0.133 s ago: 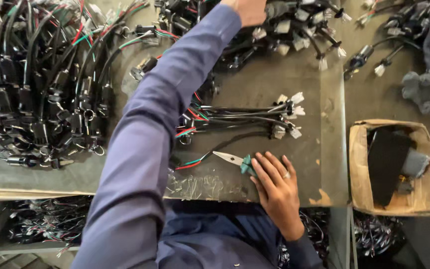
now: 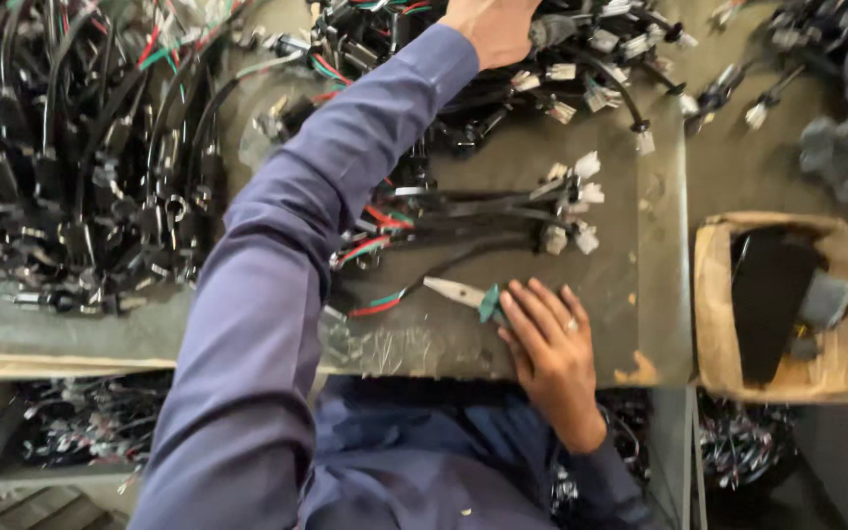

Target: The person repeatedly picks up black wires from a pile on a metal table, strips the outer insulation with pliers, and places the stripped wires into a bin below. The process is continuous and repetitive throughout the clip.

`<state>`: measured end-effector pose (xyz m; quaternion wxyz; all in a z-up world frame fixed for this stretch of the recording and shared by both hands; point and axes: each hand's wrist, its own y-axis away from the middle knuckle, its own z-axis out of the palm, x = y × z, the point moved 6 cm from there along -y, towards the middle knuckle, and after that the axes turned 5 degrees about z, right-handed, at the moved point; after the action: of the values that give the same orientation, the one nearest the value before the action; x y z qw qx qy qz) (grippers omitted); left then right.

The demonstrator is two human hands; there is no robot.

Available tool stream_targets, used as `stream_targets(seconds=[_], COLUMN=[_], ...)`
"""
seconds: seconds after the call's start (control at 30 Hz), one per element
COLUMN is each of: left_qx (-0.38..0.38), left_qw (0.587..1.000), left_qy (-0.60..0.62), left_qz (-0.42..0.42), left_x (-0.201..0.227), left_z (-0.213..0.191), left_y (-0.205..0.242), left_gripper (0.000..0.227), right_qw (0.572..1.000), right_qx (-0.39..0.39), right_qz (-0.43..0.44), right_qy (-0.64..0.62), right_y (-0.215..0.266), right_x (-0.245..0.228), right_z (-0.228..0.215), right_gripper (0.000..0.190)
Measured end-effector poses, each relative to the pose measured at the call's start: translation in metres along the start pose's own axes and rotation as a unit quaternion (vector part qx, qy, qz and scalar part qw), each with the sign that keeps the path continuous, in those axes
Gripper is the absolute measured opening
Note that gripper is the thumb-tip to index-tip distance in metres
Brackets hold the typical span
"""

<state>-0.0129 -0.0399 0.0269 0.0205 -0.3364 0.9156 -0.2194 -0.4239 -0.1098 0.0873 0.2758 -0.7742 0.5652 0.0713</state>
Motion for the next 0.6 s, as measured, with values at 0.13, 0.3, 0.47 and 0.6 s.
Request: stream_targets(seconds=[0.13,0.3,0.47,0.6], left_qx=[-0.015,-0.044,-0.064,0.026], left_qw=[0.999,0.990,0.991,0.990], left_qy=[-0.024,-0.130,-0.118,0.112], left_qz=[0.026,0.026,-0.016,0.079], left_x=[0.044,0.097,0.119,0.152], left_z=[-0.024,-0.044,-0.063,-0.180], left_y=[0.017,0.042,0.056,0.112], left_gripper=[0.045,0.052,0.072,0.076], right_qw=[1.000,1.000,1.000,0.999], right_qx=[-0.002,0.005,0.008,0.020], right_qz=[-0.008,-0.017,0.002,-0.016], right_qy=[0.009,0.017,0.026,0.035], right_y=[0.000,0.004,-0.004,0.005], right_x=[-0.004,-0.004,-0.014,-0.011], right_z=[-0.002,-0.003,-0.008,-0.031], right_gripper=[0.042,0.041,0.042,0.042])
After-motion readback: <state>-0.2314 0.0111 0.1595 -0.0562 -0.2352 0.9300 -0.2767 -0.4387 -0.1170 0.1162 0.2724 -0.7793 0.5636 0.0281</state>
